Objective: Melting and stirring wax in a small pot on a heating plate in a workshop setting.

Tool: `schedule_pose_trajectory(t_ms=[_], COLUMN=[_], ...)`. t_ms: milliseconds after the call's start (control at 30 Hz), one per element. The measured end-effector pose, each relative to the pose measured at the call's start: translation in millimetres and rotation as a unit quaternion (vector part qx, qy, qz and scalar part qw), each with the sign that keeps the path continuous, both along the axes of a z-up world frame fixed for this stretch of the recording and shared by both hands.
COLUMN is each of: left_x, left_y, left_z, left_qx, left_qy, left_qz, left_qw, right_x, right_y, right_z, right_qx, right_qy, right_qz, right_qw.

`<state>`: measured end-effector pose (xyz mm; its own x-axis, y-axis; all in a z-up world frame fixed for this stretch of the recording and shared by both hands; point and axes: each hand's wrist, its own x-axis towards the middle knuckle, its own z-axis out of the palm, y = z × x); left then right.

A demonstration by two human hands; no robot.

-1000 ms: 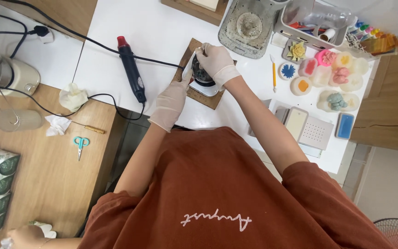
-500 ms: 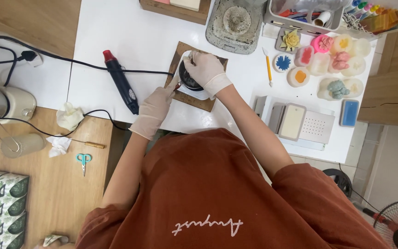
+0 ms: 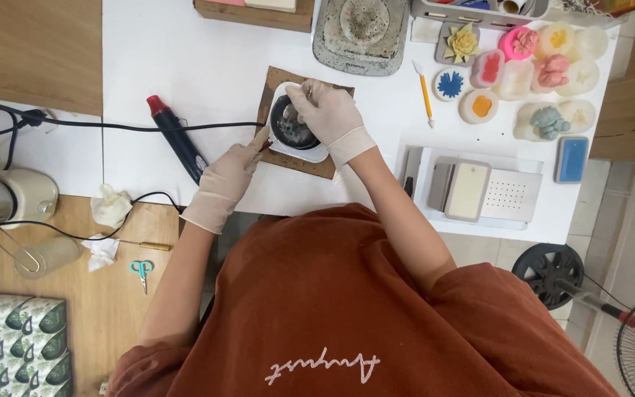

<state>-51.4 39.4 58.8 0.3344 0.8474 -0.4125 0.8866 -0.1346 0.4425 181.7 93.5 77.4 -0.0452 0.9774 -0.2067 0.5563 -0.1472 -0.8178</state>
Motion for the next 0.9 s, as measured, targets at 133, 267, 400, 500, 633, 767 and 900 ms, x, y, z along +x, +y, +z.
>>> schedule_pose_trajectory(t_ms=[133, 267, 400, 500, 633, 767, 900], left_x=[2, -1, -2, -6, 0, 11, 3], left_y=[10, 22, 36, 41, 60, 69, 69], left_z=[19, 20, 26, 22, 27, 51, 44], left_qx=[-0.022, -0.026, -0.040, -0.056, -0.079, -0.117, -0.078], left_qy=[0.049, 0.062, 0.058, 0.053, 0.096, 0.150, 0.114], left_qz=[-0.018, -0.044, -0.080, -0.111, -0.155, -0.159, -0.168], left_qw=[0.998, 0.997, 0.994, 0.991, 0.980, 0.969, 0.976], right_x=[18, 22, 22, 18, 18, 31, 44], right_y=[-11, -15, -17, -19, -13, -17, -16], right_z=[-5, -20, -39, -60, -64, -62, -52], right_qx=[0.071, 0.090, 0.202, 0.260, 0.327, 0.437, 0.360], right_qy=[-0.024, -0.082, -0.175, -0.168, -0.162, -0.176, -0.186], right_qz=[0.038, 0.041, 0.098, 0.148, 0.253, 0.307, 0.396], right_qw=[0.996, 0.992, 0.959, 0.939, 0.896, 0.827, 0.824])
